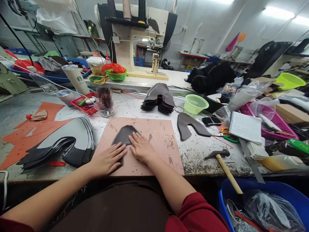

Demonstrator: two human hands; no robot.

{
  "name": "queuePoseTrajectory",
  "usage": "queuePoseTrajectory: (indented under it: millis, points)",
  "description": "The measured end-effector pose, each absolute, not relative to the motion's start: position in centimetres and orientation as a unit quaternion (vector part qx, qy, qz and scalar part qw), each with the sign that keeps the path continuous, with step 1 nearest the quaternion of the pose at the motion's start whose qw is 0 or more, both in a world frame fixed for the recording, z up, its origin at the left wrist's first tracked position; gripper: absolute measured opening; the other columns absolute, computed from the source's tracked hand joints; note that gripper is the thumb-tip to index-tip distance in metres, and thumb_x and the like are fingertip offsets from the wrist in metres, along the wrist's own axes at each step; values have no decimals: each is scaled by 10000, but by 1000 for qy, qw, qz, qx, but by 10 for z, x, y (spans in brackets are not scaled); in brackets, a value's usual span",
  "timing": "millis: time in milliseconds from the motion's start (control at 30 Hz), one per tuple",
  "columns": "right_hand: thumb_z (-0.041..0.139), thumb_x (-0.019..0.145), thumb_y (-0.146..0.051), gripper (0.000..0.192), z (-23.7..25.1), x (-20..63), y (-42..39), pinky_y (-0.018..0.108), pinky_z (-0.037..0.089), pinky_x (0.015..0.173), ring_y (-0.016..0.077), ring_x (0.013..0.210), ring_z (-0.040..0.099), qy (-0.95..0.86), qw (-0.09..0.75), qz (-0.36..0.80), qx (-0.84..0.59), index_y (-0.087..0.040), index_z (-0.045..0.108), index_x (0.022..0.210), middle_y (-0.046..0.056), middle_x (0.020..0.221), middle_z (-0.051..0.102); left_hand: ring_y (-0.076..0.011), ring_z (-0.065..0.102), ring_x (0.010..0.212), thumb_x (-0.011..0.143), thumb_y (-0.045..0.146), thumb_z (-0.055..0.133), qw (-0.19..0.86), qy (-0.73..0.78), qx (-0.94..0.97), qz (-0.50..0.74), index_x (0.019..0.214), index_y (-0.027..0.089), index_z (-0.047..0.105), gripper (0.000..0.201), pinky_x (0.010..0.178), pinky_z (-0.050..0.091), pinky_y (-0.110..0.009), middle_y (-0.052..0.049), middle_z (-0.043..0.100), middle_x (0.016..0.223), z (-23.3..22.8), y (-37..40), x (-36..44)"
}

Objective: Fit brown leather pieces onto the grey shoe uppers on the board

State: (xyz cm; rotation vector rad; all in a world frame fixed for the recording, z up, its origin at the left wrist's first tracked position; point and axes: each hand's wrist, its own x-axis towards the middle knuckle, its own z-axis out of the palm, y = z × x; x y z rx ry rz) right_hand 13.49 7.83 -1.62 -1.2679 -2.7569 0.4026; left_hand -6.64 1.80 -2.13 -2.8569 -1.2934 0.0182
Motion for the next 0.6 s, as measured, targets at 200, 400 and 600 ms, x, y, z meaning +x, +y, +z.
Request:
queuePoseTrajectory:
  millis: [200, 400, 600]
  points:
    - [269, 884, -385, 506, -26, 135, 74, 349, 183, 1053, 193, 1278, 232, -923, 80, 79, -367, -111, 355, 1301, 103, 1374, 308, -264, 177, 1286, 842, 418, 353, -21, -424, -905, -5, 1349, 226, 169, 573, 1027, 229, -425, -89, 243, 1400, -21, 10, -63]
    - [275, 860, -491, 506, -13, 139, 71, 399, 205, 1028, 220, 1291, 189, -927, 36, 135, -349, -289, 293, 1324, 36, 1424, 214, -285, 169, 1285, 827, 468, 365, -45, -416, -908, -8, 1339, 196, 223, 596, 1029, 219, -449, -125, 242, 1392, -19, -4, -62]
    - [306, 875, -373, 370, 0, 109, 85, 380, 322, 925, 211, 1141, 427, -916, 50, 89, -389, -278, 518, 1163, 63, 1252, 482, -261, 181, 1285, 771, 345, 491, -39, -431, -901, -10, 1347, 231, 173, 668, 1036, 222, -433, -90, 233, 1403, -23, -29, -57]
